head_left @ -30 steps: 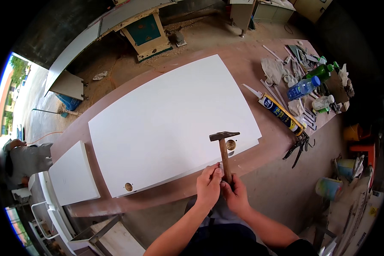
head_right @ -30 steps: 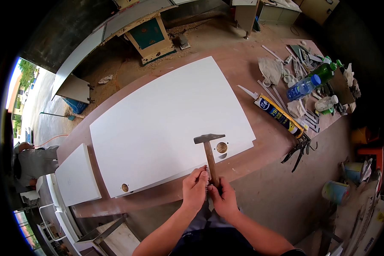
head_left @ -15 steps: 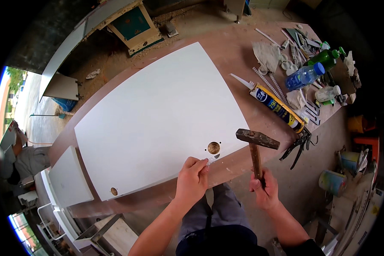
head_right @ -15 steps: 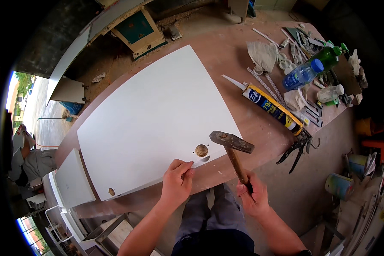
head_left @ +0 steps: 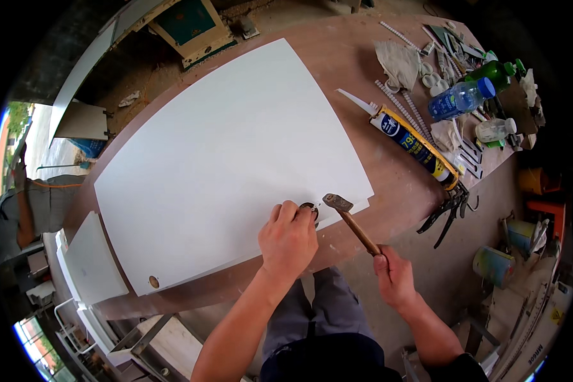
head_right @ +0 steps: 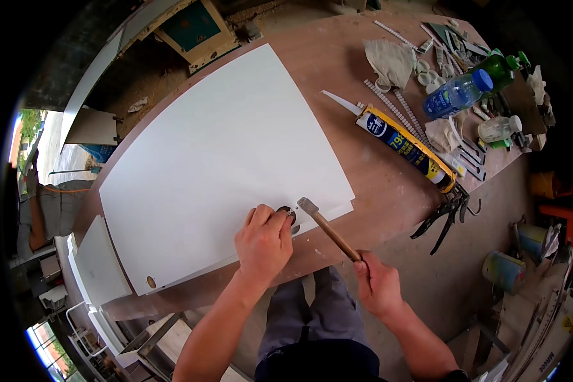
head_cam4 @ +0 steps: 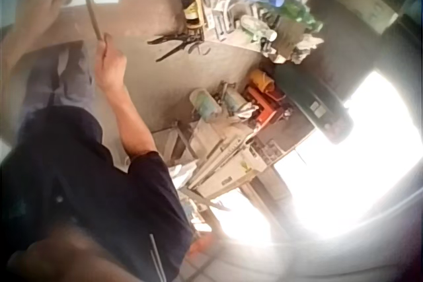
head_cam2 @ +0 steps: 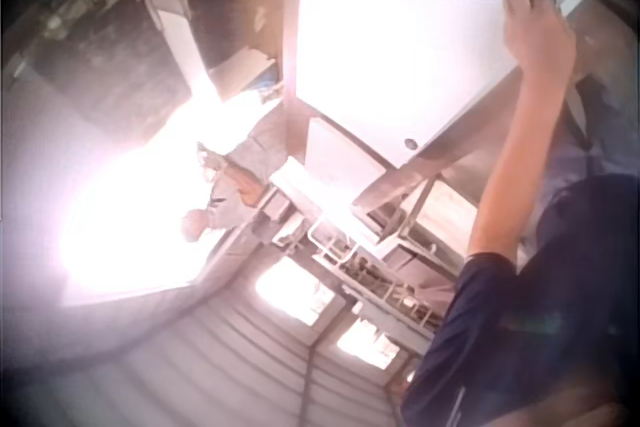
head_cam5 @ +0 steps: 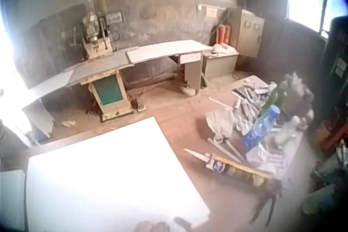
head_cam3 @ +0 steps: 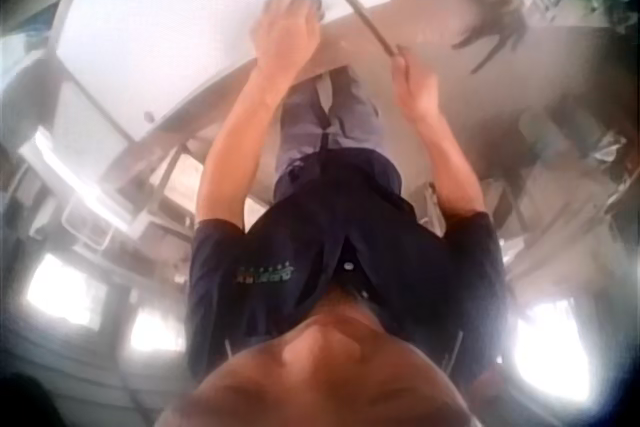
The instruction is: The person applies adhesive using a caulk gun to holes in a white board and then uses a hammer to secure wood dowels into the holes.
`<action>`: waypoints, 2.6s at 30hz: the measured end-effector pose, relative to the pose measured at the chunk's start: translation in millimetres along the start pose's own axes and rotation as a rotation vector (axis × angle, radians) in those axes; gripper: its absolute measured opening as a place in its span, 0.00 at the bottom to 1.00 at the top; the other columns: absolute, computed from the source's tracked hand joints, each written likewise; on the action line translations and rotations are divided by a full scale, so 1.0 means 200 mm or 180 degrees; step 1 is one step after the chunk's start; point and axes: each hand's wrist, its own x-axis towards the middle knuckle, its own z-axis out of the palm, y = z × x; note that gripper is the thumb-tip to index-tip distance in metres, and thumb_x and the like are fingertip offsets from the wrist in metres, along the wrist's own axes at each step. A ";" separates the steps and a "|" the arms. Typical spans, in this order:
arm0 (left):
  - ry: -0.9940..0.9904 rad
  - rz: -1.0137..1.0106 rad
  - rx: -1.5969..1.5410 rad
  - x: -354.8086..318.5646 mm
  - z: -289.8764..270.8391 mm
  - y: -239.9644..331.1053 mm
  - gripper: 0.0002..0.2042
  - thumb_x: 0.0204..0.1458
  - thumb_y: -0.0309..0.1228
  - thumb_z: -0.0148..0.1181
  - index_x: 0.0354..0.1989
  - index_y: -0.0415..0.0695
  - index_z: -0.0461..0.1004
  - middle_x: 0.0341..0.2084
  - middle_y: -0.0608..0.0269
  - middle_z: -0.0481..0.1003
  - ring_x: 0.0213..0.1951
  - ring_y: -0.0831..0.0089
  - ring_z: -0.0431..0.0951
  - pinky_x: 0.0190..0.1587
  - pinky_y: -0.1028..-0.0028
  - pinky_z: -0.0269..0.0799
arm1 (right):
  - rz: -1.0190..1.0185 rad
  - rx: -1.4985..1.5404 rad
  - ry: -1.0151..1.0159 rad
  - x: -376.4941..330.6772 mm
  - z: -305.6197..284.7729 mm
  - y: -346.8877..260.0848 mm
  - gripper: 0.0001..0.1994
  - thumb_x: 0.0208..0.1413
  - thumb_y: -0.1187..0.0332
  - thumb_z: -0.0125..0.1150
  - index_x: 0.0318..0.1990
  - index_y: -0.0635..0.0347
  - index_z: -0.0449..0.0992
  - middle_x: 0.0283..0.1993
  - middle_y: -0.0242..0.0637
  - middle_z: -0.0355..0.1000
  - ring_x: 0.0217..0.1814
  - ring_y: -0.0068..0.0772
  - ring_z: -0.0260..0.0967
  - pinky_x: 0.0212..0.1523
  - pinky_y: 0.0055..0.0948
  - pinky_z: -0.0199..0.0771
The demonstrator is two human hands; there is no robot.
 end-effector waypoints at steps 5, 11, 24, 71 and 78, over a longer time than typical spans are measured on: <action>0.0030 0.0140 0.0048 0.00 0.02 -0.01 0.02 0.44 0.25 0.64 0.26 0.44 0.77 0.25 0.69 0.68 0.27 0.69 0.72 0.23 0.70 0.67 | -0.0205 -0.0206 0.0058 0.01 0.02 -0.04 0.10 0.64 0.66 0.50 0.46 0.62 0.72 0.25 0.50 0.69 0.23 0.53 0.67 0.25 0.36 0.68; 0.0064 0.0163 0.0060 -0.01 0.02 -0.01 0.02 0.44 0.24 0.63 0.25 0.45 0.76 0.25 0.69 0.68 0.27 0.70 0.71 0.23 0.71 0.67 | -0.0286 -0.0208 0.0166 0.02 0.00 -0.05 0.09 0.63 0.67 0.50 0.45 0.60 0.73 0.24 0.49 0.69 0.22 0.53 0.67 0.24 0.36 0.67; -0.0080 0.0102 0.0115 -0.02 0.00 -0.01 0.02 0.44 0.24 0.61 0.25 0.44 0.74 0.26 0.67 0.67 0.30 0.69 0.72 0.25 0.70 0.69 | -0.0877 -0.0387 0.0279 0.01 -0.09 -0.14 0.08 0.61 0.69 0.51 0.45 0.60 0.73 0.24 0.47 0.69 0.23 0.52 0.68 0.25 0.39 0.67; -0.0012 -0.0222 0.0046 -0.11 -0.11 -0.10 0.02 0.47 0.25 0.62 0.29 0.44 0.77 0.26 0.65 0.68 0.31 0.65 0.73 0.30 0.67 0.69 | -0.1135 -0.0403 0.0230 0.02 -0.02 -0.23 0.10 0.61 0.68 0.51 0.45 0.61 0.74 0.25 0.45 0.70 0.22 0.49 0.68 0.25 0.34 0.69; -0.0231 -0.0645 0.0066 -0.16 -0.14 -0.10 0.03 0.49 0.26 0.61 0.32 0.43 0.78 0.28 0.64 0.69 0.31 0.66 0.74 0.28 0.67 0.70 | -0.0918 -0.0913 0.0000 0.05 0.02 -0.21 0.10 0.62 0.68 0.50 0.46 0.59 0.74 0.26 0.44 0.71 0.23 0.49 0.70 0.25 0.36 0.70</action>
